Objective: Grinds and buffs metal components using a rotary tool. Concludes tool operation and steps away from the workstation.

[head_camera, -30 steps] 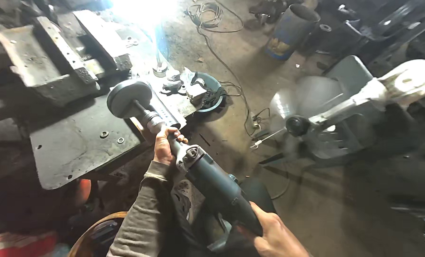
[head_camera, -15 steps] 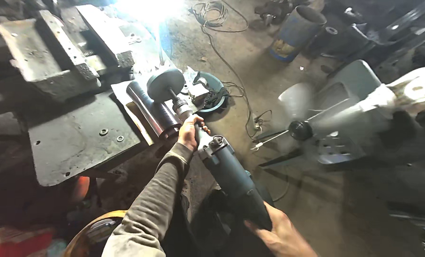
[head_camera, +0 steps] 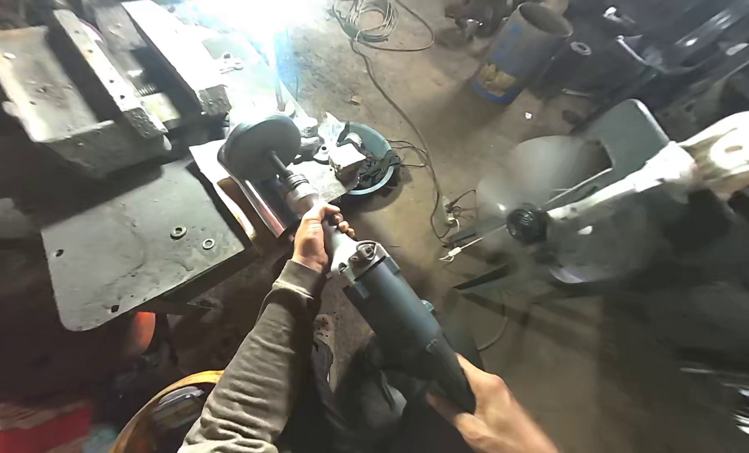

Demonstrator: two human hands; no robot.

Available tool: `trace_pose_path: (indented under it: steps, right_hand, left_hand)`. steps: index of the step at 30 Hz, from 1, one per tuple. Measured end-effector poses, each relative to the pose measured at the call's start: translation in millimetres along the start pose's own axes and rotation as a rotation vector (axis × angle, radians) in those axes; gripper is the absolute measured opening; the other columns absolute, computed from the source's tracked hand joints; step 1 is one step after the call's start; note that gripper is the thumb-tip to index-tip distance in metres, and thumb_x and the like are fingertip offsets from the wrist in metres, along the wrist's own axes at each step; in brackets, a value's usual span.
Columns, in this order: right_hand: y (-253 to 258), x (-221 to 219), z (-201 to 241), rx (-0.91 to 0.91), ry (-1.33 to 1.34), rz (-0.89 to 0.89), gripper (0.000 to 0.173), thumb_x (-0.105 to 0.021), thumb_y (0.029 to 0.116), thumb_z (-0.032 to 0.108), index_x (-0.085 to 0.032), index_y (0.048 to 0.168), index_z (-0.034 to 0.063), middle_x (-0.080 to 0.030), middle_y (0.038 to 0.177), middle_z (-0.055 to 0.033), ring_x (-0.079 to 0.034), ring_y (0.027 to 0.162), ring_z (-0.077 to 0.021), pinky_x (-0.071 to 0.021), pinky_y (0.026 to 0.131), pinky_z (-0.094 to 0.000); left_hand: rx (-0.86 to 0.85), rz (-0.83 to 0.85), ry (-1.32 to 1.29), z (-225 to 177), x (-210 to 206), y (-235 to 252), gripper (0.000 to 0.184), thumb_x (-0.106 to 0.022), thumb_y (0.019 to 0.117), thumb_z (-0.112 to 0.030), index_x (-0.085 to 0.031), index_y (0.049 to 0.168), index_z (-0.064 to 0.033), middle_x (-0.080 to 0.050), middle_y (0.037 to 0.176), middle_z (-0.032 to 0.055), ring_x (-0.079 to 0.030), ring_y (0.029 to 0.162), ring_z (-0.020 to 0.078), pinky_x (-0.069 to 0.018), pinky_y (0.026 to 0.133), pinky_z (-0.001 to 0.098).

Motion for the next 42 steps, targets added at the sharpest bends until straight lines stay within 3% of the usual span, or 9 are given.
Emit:
trace_pose_path:
  steps: [5,11,17,25,33,35,42]
  right_hand:
    - [-7.2,-16.3,15.0,-0.006,-0.047,0.101,0.057,-0.078,0.0895,0.039,-0.061,0.136,0.0089,-0.077,0.096,-0.0060,-0.075,0.090,-0.0198,-0.0620,0.084,-0.0485]
    - [-7.5,-27.7,23.8,-0.004,-0.044,0.139,0.061,-0.076,0.0908,0.044,-0.059,0.140,0.0119,-0.077,0.094,-0.0071,-0.076,0.089,-0.0235,-0.0613,0.082,-0.0525]
    - [-9.7,-15.4,21.7,-0.013,-0.044,0.097,0.058,-0.077,0.0908,0.041,-0.060,0.137,0.0099,-0.077,0.096,-0.0053,-0.075,0.091,-0.0192,-0.0620,0.084,-0.0480]
    - [2.0,1.8,7.0,-0.006,0.023,-0.021,0.055,-0.082,0.0854,0.036,-0.065,0.130,0.0077,-0.077,0.103,-0.0031,-0.074,0.096,-0.0117,-0.0613,0.091,-0.0402]
    - [12.2,4.3,-12.7,-0.028,0.106,-0.030,0.054,-0.084,0.0844,0.036,-0.067,0.126,0.0072,-0.076,0.106,-0.0017,-0.073,0.099,-0.0092,-0.0607,0.094,-0.0368]
    - [12.4,4.3,-14.2,-0.036,0.127,-0.029,0.051,-0.083,0.0846,0.035,-0.067,0.125,0.0072,-0.076,0.104,-0.0021,-0.073,0.095,-0.0099,-0.0619,0.091,-0.0376]
    - [8.9,7.3,-7.2,-0.017,0.054,-0.035,0.057,-0.083,0.0846,0.040,-0.066,0.128,0.0068,-0.076,0.106,-0.0023,-0.073,0.100,-0.0095,-0.0602,0.095,-0.0373]
  left_hand:
    - [-0.042,0.070,0.043,-10.0,29.8,-29.8,0.022,-0.047,0.0995,-0.026,-0.055,0.080,-0.0207,-0.051,0.064,-0.0050,-0.055,0.055,0.0111,-0.0533,0.059,0.0319]
    - [-0.071,-0.036,-0.009,-20.3,53.1,-34.6,0.026,-0.044,0.0998,-0.022,-0.053,0.076,-0.0182,-0.051,0.060,-0.0035,-0.055,0.052,0.0116,-0.0548,0.058,0.0309]
    - [-0.046,0.054,-0.011,-12.9,30.1,-28.6,0.025,-0.044,0.1002,-0.025,-0.053,0.078,-0.0206,-0.050,0.061,-0.0049,-0.054,0.054,0.0105,-0.0524,0.059,0.0303]
    - [0.036,0.001,-0.004,0.4,-6.1,11.3,0.019,-0.045,0.0988,-0.017,-0.050,0.081,-0.0156,-0.049,0.062,-0.0011,-0.053,0.052,0.0143,-0.0535,0.054,0.0336]
    - [0.119,-0.068,0.021,31.1,-9.3,40.5,0.008,-0.052,0.0969,-0.016,-0.052,0.090,-0.0119,-0.052,0.066,0.0030,-0.056,0.053,0.0174,-0.0552,0.053,0.0367]
    - [0.134,-0.084,0.016,36.0,-7.6,43.9,0.007,-0.053,0.0958,-0.016,-0.053,0.090,-0.0114,-0.053,0.067,0.0036,-0.057,0.053,0.0175,-0.0555,0.053,0.0367]
    - [0.084,-0.038,0.018,19.9,-10.4,30.0,0.014,-0.048,0.0981,-0.017,-0.052,0.085,-0.0141,-0.052,0.065,0.0012,-0.056,0.053,0.0160,-0.0552,0.055,0.0356]
Point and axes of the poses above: each hand's wrist, its own y-axis towards the middle knuckle, its own x-axis out of the back of the hand, z = x × y, the point moved 9 cm from there along y, towards the middle knuckle
